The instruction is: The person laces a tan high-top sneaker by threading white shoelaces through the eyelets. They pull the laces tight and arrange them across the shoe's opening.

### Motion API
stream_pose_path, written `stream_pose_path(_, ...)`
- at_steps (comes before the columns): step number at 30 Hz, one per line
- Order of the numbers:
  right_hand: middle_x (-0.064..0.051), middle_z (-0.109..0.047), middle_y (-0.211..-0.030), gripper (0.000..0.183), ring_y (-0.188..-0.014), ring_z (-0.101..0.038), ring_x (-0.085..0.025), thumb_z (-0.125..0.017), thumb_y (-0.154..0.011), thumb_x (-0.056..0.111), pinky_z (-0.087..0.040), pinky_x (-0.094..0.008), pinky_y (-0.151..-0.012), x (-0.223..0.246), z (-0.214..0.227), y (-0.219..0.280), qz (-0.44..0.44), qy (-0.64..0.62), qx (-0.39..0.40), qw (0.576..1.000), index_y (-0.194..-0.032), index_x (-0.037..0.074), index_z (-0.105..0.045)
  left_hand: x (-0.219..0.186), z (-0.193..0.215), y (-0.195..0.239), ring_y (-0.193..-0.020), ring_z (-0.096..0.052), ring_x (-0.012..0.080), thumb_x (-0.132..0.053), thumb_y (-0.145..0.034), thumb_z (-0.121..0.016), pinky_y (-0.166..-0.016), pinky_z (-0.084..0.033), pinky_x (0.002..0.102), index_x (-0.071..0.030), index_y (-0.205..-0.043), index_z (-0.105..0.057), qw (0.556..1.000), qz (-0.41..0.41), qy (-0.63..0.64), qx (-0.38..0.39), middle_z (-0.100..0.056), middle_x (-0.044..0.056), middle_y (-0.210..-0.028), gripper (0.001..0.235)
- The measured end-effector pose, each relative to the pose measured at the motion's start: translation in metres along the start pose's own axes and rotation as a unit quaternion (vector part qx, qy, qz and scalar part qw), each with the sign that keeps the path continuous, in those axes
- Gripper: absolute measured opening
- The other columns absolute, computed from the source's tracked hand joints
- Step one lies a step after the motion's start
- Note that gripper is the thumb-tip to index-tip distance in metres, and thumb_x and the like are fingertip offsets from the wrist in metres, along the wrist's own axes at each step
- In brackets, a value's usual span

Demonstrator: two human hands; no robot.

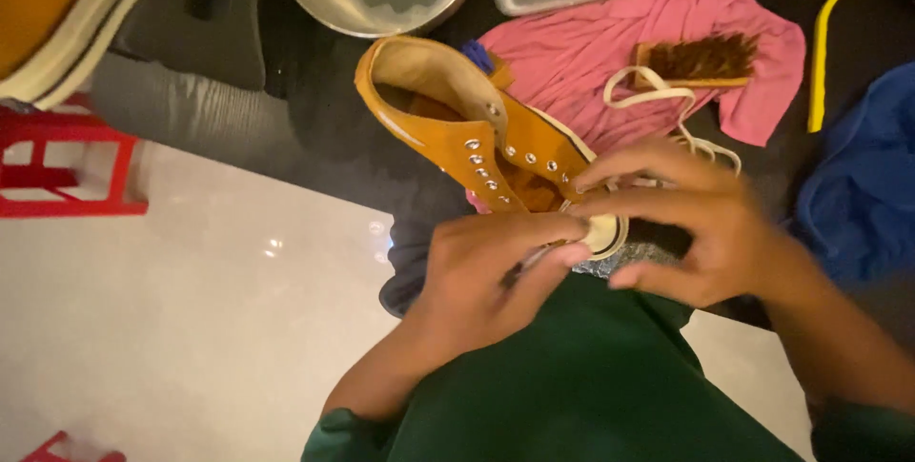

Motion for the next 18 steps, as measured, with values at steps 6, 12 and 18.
stream_pose_path(6,-0.005,-0.065,-0.1,0.06,-0.089,-0.064,-0.017,-0.075,-0.09,0.031,-0.055,-0.031,-0.084,-0.001,-0.021,0.004,-0.095,-0.198,0.084,0.972,-0.14,0.005,-0.055,-0.006,-0.019,0.001,-0.073,-0.065,0.0192,-0.007,-0.106,-0.064,-0.068,-0.051,0.032,-0.01,-0.11,-0.068,0.997,-0.051,0.048,0.031,-0.069,0.006,-0.091,0.006)
stream_pose_path(12,0.0,-0.064,-0.068,0.013,-0.057,-0.056,-0.013,-0.066,-0.093,0.009,-0.045,-0.029,-0.056,0.001,-0.012,0.002,-0.03,-0.139,0.043,0.989,-0.103,0.01,-0.073,-0.012,-0.022,0.022,-0.058,-0.048,0.019,-0.01,-0.106,-0.066,-0.059,-0.041,0.033,-0.012,-0.113,-0.071,0.995,-0.073,0.026,0.064,-0.059,0.003,-0.08,0.008)
stream_pose_path(18,-0.004,-0.068,-0.087,0.009,-0.074,-0.067,-0.012,-0.066,-0.089,0.021,-0.059,-0.026,-0.071,-0.018,0.03,0.022,-0.031,-0.211,0.016,0.977,-0.087,0.013,-0.069,0.003,-0.002,0.034,-0.049,-0.055,0.0139,-0.015,-0.101,-0.067,-0.05,-0.044,0.029,-0.006,-0.106,-0.074,0.999,-0.022,0.004,0.025,-0.064,0.002,-0.066,0.012)
Point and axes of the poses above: each hand's wrist, its own y-axis away from the middle knuckle, its own z-axis out of the back of the hand, x = y × z, the point moved 9 cm from there along -y, towards the middle knuckle
